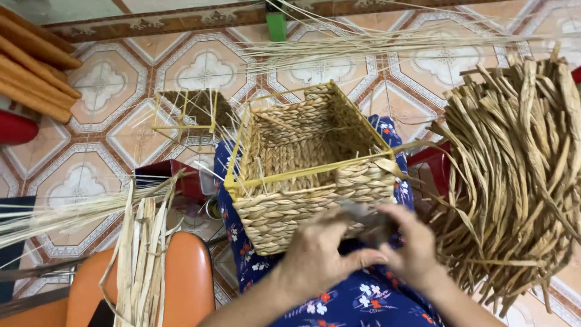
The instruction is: The person weaves a basket by hand, threading dried plant fibers through a frame and using shears to trim excess material. They work around the sides and top edge, tucking the ends into the weave to secure the structure.
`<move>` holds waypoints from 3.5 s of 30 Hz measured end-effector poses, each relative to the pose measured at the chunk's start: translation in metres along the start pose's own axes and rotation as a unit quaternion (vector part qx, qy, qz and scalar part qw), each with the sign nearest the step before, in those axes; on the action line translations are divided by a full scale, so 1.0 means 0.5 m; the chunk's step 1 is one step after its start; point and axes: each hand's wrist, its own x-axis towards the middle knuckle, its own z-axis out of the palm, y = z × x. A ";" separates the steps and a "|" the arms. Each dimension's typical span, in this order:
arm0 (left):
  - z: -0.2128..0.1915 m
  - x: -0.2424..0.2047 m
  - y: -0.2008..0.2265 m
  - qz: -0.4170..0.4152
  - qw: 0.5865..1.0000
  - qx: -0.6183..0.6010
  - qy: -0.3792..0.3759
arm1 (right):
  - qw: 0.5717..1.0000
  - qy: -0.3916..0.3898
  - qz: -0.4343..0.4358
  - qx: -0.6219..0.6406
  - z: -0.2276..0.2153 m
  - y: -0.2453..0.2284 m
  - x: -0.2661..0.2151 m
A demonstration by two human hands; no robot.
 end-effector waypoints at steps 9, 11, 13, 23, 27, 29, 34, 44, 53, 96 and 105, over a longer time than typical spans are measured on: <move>-0.132 -0.243 -0.111 -0.304 0.917 -0.198 0.166 | 0.976 -0.152 -0.127 0.096 0.000 -0.100 0.072; -0.223 -0.326 -0.134 -0.342 0.896 -0.168 0.226 | 0.980 -0.135 -0.098 0.105 -0.028 -0.073 0.076; -0.315 -0.415 -0.162 -0.390 0.853 -0.076 0.338 | 0.987 -0.004 0.065 0.150 -0.058 -0.045 0.083; -0.439 -0.796 -0.413 -0.682 0.634 0.330 0.155 | 0.985 0.084 0.108 0.101 -0.082 0.036 0.108; -0.437 -0.960 -0.559 -0.668 0.647 0.296 0.218 | 0.982 0.012 0.153 0.110 -0.074 0.031 0.129; -0.446 -1.007 -0.603 -0.653 0.661 0.292 0.225 | 0.977 -0.001 0.174 0.125 -0.074 0.035 0.134; -0.394 -0.622 -0.342 -0.298 0.832 0.161 0.440 | 0.979 -0.055 0.191 0.035 -0.095 0.090 0.128; -0.023 0.127 -0.009 0.103 0.993 0.060 0.017 | 0.974 0.000 -0.089 -0.210 -0.206 0.005 0.238; 0.118 0.218 -0.062 -0.142 0.977 0.118 -0.110 | 0.998 -0.039 0.001 -0.059 -0.082 0.139 0.298; -0.146 -0.022 -0.428 -0.146 0.971 0.051 0.182 | 0.922 0.260 0.227 0.178 0.022 0.289 0.133; -0.148 0.007 -0.417 -0.146 0.975 0.041 0.161 | 0.962 0.241 0.122 -0.039 0.016 0.198 0.192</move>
